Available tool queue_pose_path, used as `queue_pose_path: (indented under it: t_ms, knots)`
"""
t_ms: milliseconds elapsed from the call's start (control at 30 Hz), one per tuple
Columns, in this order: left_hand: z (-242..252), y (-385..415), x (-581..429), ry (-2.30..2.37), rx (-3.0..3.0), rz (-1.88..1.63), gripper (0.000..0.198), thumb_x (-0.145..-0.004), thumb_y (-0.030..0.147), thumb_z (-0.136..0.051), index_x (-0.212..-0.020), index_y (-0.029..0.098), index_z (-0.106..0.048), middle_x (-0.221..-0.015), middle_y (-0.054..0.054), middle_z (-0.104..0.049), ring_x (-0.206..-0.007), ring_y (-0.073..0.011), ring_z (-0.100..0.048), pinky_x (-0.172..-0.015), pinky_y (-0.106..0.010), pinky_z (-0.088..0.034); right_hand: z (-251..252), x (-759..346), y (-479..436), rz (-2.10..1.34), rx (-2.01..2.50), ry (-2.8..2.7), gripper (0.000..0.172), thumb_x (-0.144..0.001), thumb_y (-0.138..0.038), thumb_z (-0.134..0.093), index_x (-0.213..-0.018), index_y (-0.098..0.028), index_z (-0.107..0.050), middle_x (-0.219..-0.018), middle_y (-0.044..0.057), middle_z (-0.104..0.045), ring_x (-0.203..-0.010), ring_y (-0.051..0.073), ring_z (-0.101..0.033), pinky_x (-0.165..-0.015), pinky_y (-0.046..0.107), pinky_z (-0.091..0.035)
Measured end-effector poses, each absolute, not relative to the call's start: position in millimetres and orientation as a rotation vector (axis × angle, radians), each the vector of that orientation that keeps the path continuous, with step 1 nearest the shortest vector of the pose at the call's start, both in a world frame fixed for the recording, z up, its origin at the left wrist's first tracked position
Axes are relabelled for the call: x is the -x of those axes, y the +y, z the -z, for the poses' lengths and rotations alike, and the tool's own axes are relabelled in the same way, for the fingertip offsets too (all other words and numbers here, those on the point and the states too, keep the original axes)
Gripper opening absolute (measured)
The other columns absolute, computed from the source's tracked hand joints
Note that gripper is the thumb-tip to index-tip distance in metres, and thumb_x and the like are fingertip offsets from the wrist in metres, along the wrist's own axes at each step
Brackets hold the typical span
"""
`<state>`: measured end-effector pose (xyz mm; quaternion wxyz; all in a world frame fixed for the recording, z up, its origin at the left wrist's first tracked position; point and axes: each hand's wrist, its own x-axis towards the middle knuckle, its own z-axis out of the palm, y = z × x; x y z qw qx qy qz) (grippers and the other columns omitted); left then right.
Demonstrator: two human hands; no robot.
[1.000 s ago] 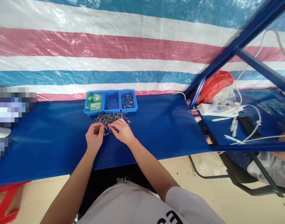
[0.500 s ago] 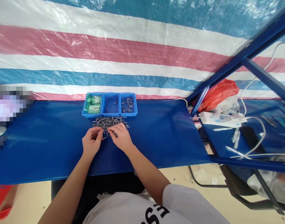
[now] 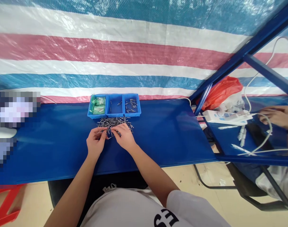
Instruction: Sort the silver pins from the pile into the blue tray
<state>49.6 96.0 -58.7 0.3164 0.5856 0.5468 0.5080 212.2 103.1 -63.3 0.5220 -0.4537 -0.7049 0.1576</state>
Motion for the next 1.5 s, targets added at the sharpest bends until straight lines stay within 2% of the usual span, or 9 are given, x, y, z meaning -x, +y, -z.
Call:
queue_pose_path:
  t_ms: [400,1100,1500]
  knots:
    - [63.2,96.9,-44.7,1.438,-1.473,-1.367,0.026,-0.086,0.037,-0.068,-0.104,0.019,-0.064,-0.098,-0.006,-0.073,-0.064,-0.011,-0.065,-0.062,-0.025,-0.055,64.8,-205.2,105.7,-0.359,1.058,-1.68,0.011,-0.093,-0.021,-0.064,-0.099,-0.023,-0.072,-0.089,0.003,-0.073,-0.086,0.017,-0.063,-0.081,0.034,-0.056]
    - [66.4,98.8,-43.3,1.399,-1.431,-1.354,0.022,-0.083,0.035,-0.071,-0.099,0.019,-0.067,-0.09,-0.005,-0.073,-0.06,-0.0109,-0.063,-0.057,-0.023,-0.054,61.2,-207.4,104.9,-0.385,1.081,-1.668,0.011,-0.092,-0.021,-0.064,-0.099,-0.024,-0.073,-0.09,0.003,-0.073,-0.086,0.017,-0.064,-0.079,0.034,-0.056]
    - [64.6,98.1,-44.0,1.354,-1.399,-1.361,0.025,-0.085,0.036,-0.07,-0.103,0.019,-0.065,-0.093,-0.006,-0.072,-0.066,-0.0127,-0.067,-0.057,-0.023,-0.057,61.9,-207.4,106.2,-0.42,1.066,-1.67,0.011,-0.091,-0.02,-0.066,-0.099,-0.024,-0.073,-0.093,0.004,-0.072,-0.089,0.016,-0.064,-0.08,0.033,-0.056]
